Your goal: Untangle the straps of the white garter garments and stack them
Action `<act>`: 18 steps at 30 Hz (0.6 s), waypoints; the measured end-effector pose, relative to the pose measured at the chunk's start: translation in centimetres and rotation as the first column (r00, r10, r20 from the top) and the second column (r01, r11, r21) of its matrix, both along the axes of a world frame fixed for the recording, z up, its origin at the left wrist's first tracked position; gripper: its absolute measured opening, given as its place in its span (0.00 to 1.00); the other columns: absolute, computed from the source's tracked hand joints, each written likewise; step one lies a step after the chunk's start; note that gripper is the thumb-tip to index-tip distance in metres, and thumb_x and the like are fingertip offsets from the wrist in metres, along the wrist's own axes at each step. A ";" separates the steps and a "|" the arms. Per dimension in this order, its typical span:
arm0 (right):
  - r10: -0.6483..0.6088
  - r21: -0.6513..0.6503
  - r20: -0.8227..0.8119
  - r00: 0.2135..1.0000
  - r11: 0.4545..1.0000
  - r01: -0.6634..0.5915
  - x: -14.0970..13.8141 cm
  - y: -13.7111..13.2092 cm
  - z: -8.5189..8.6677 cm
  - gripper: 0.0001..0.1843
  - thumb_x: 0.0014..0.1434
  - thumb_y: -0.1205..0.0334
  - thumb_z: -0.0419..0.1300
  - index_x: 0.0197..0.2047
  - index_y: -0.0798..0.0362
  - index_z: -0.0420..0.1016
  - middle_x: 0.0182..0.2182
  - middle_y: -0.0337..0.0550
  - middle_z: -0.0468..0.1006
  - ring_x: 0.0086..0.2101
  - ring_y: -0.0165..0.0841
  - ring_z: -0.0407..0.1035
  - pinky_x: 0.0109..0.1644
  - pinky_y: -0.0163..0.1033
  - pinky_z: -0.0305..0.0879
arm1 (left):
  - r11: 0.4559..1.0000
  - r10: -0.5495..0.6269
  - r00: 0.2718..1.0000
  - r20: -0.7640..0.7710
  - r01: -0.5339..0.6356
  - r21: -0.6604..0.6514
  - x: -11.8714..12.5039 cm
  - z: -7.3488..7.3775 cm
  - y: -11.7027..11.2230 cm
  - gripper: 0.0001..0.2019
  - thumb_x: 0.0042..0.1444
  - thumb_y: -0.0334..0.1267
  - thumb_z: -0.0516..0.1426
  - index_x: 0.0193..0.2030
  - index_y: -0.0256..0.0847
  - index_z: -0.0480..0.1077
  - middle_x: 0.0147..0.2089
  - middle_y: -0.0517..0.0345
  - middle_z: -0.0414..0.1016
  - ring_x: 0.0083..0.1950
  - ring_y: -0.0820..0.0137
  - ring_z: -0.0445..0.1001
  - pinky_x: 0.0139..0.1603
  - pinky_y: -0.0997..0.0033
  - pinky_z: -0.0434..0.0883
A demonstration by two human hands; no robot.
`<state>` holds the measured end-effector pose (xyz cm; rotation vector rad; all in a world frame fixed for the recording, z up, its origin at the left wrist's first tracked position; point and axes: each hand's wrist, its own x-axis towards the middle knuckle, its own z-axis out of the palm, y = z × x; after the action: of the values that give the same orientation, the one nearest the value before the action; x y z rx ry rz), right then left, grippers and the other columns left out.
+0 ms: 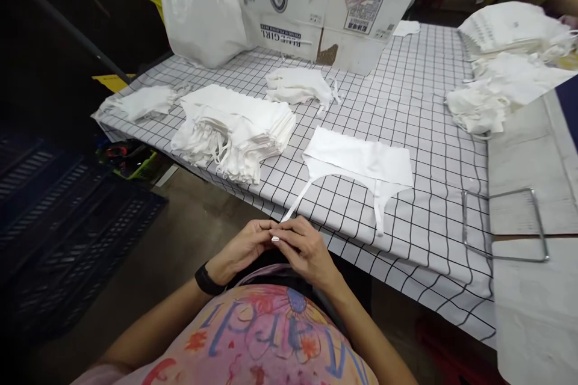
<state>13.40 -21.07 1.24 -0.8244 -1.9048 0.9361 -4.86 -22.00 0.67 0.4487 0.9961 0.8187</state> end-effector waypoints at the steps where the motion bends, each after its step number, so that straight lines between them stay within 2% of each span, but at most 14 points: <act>1: -0.002 -0.102 -0.033 0.999 0.995 -0.001 0.0 0.1 0.2 0.14 0.69 0.62 0.62 0.51 0.43 0.87 0.42 0.47 0.85 0.41 0.38 0.78 0.45 0.44 0.76 | 0.997 -0.071 0.995 -0.063 0.073 0.033 -0.1 0.2 0.1 0.21 0.43 0.50 0.75 0.34 0.34 0.81 0.31 0.53 0.82 0.33 0.71 0.79 0.42 0.73 0.74; 3: -0.088 -0.328 -0.099 0.991 0.943 0.051 0.3 0.5 0.4 0.12 0.67 0.57 0.64 0.49 0.45 0.88 0.39 0.47 0.86 0.38 0.38 0.79 0.44 0.43 0.76 | 0.961 -0.215 0.936 -0.279 0.254 0.112 -0.4 1.0 0.8 0.22 0.53 0.56 0.69 0.32 0.34 0.81 0.30 0.51 0.82 0.32 0.69 0.79 0.40 0.71 0.73; 4: -0.168 -0.436 -0.124 0.978 0.895 0.099 0.5 0.8 0.5 0.12 0.66 0.54 0.65 0.48 0.46 0.88 0.38 0.47 0.86 0.36 0.37 0.79 0.43 0.43 0.76 | 0.928 -0.241 0.873 -0.424 0.334 0.162 -0.5 1.5 1.4 0.22 0.58 0.56 0.65 0.30 0.35 0.80 0.29 0.51 0.82 0.31 0.69 0.78 0.37 0.71 0.71; 5: -0.258 -0.527 -0.139 0.956 0.836 0.149 0.7 1.2 0.6 0.13 0.64 0.52 0.67 0.47 0.47 0.89 0.35 0.46 0.86 0.34 0.37 0.78 0.42 0.43 0.76 | 0.890 -0.214 0.796 -0.566 0.397 0.223 -0.7 2.2 2.2 0.22 0.62 0.55 0.62 0.29 0.36 0.80 0.28 0.52 0.81 0.30 0.69 0.77 0.35 0.72 0.70; 7: -0.406 -0.647 -0.147 0.902 0.730 0.223 1.4 2.3 0.6 0.16 0.60 0.48 0.70 0.46 0.49 0.89 0.31 0.44 0.84 0.30 0.34 0.74 0.39 0.42 0.74 | 0.790 -0.044 0.653 -0.756 0.486 0.374 -0.6 3.3 4.4 0.20 0.66 0.50 0.59 0.30 0.38 0.79 0.29 0.56 0.81 0.30 0.70 0.76 0.34 0.72 0.68; 9: -0.474 -0.682 -0.140 0.869 0.683 0.262 2.2 3.6 0.6 0.19 0.58 0.46 0.71 0.45 0.50 0.89 0.28 0.42 0.82 0.28 0.32 0.70 0.37 0.40 0.72 | 0.654 0.143 0.583 -0.800 0.550 0.519 0.1 3.8 7.3 0.13 0.67 0.44 0.58 0.36 0.41 0.80 0.35 0.57 0.83 0.36 0.68 0.78 0.39 0.71 0.71; 12: -0.520 -0.667 -0.128 0.844 0.675 0.315 3.2 5.4 0.5 0.20 0.59 0.44 0.70 0.42 0.52 0.89 0.28 0.42 0.80 0.28 0.30 0.66 0.35 0.38 0.68 | 0.414 0.311 0.541 -0.781 0.663 0.624 2.4 2.8 12.4 0.09 0.66 0.38 0.59 0.47 0.41 0.80 0.46 0.52 0.83 0.49 0.62 0.79 0.54 0.62 0.74; 15: -0.587 -0.686 -0.105 0.803 0.628 0.369 4.1 6.8 0.5 0.19 0.57 0.43 0.71 0.37 0.52 0.88 0.26 0.42 0.77 0.28 0.30 0.63 0.34 0.37 0.64 | 0.202 0.366 0.489 -0.792 0.789 0.580 5.3 1.0 17.2 0.12 0.66 0.32 0.58 0.54 0.38 0.77 0.52 0.48 0.79 0.55 0.59 0.75 0.59 0.55 0.73; 16: -0.611 -0.702 -0.094 0.786 0.601 0.383 4.4 7.2 0.5 0.19 0.55 0.44 0.72 0.36 0.53 0.88 0.25 0.41 0.76 0.27 0.30 0.62 0.32 0.37 0.63 | 0.154 0.370 0.465 -0.804 0.823 0.547 6.2 0.5 18.5 0.13 0.66 0.30 0.57 0.55 0.38 0.76 0.54 0.47 0.78 0.56 0.59 0.74 0.59 0.54 0.73; 18: -0.652 -0.731 -0.075 0.754 0.550 0.403 4.9 7.9 0.6 0.19 0.53 0.44 0.73 0.34 0.53 0.87 0.25 0.41 0.75 0.26 0.29 0.59 0.29 0.37 0.60 | 0.094 0.359 0.410 -0.839 0.878 0.469 7.7 -0.1 20.4 0.15 0.65 0.29 0.58 0.57 0.39 0.76 0.56 0.47 0.76 0.56 0.58 0.72 0.58 0.54 0.73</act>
<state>18.32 -13.17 1.84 -1.4683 -0.8463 1.2800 2.83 -1.57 0.59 2.5617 0.9925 0.6179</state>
